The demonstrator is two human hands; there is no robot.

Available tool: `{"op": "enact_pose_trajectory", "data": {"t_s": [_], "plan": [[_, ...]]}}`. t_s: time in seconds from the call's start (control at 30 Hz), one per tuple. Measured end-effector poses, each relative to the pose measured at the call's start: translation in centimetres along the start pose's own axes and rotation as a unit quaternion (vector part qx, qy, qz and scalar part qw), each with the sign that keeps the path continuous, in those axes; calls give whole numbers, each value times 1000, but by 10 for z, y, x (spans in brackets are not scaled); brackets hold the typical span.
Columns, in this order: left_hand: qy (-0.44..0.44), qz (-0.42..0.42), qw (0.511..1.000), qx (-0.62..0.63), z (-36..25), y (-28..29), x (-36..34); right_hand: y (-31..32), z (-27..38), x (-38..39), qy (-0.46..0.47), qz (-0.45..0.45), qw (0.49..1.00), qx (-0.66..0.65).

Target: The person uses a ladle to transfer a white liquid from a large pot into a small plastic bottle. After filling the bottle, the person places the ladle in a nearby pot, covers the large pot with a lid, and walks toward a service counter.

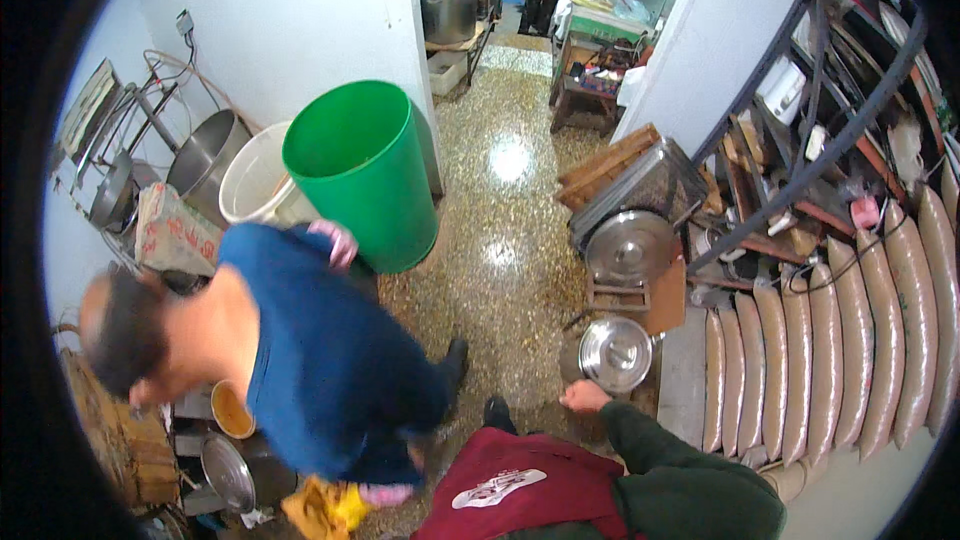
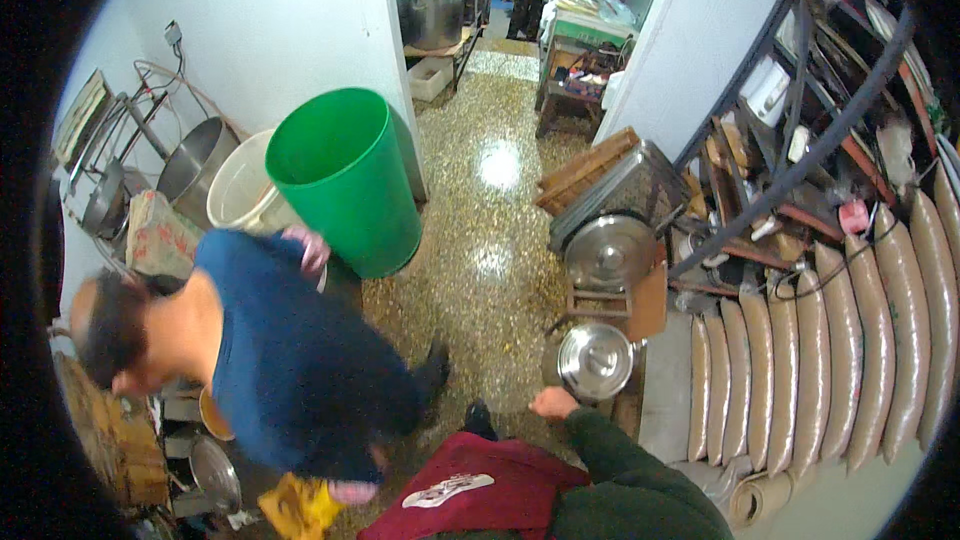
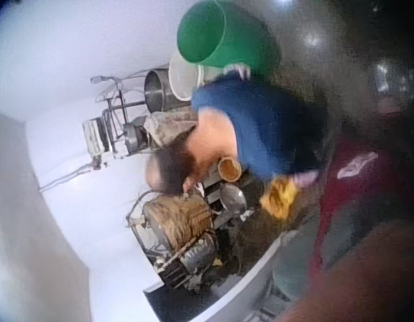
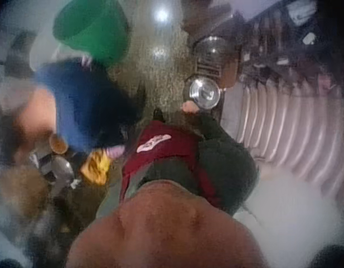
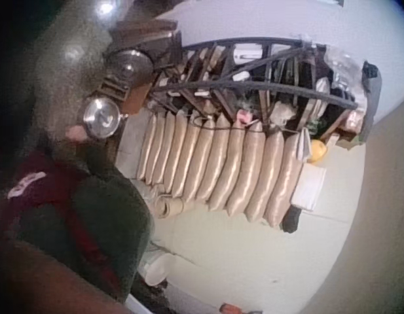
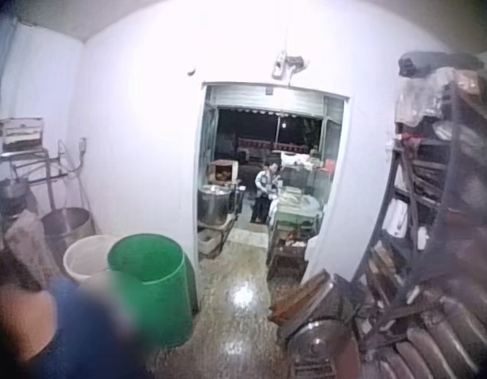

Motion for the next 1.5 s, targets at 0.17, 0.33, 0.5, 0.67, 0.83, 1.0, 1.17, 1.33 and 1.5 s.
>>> {"op": "enact_pose_trajectory", "data": {"t_s": [0.17,0.33,0.5,0.67,0.83,1.0,1.17,1.33,1.5], "plan": [[-98,54,993,-36,-197,40,-167,46,-54,-14,-203,-21,942,-266],[-124,41,991,-21,-351,95,-320,133,-126,-96,-284,-97,864,-405],[-62,1,998,-21,-400,159,-389,296,-203,-240,-228,-158,875,-397],[-30,-12,999,17,-436,221,-419,495,-227,-408,-93,-118,922,-356],[-172,-22,983,66,-537,299,-544,612,-279,-588,-18,-61,916,-395],[-122,26,989,-75,-689,378,-769,724,-379,-708,-102,-130,922,-349],[-181,56,957,-222,-922,471,-980,814,-455,-754,-131,-175,818,-532],[-175,40,970,-161,-1103,576,-1152,891,-560,-880,-194,-208,799,-531],[-57,-65,991,-103,-1162,656,-1281,1075,-660,-1029,-124,-269,872,-390]]}}
Point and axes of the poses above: each hand's wrist, its own x-axis away from the middle knuckle, its own y-axis out of the back of the hand, z = x × y, the point moved 9 cm from there along -x, towards the middle knuckle, and after that the axes turned 3 degrees about -y, right-handed, at the moved point
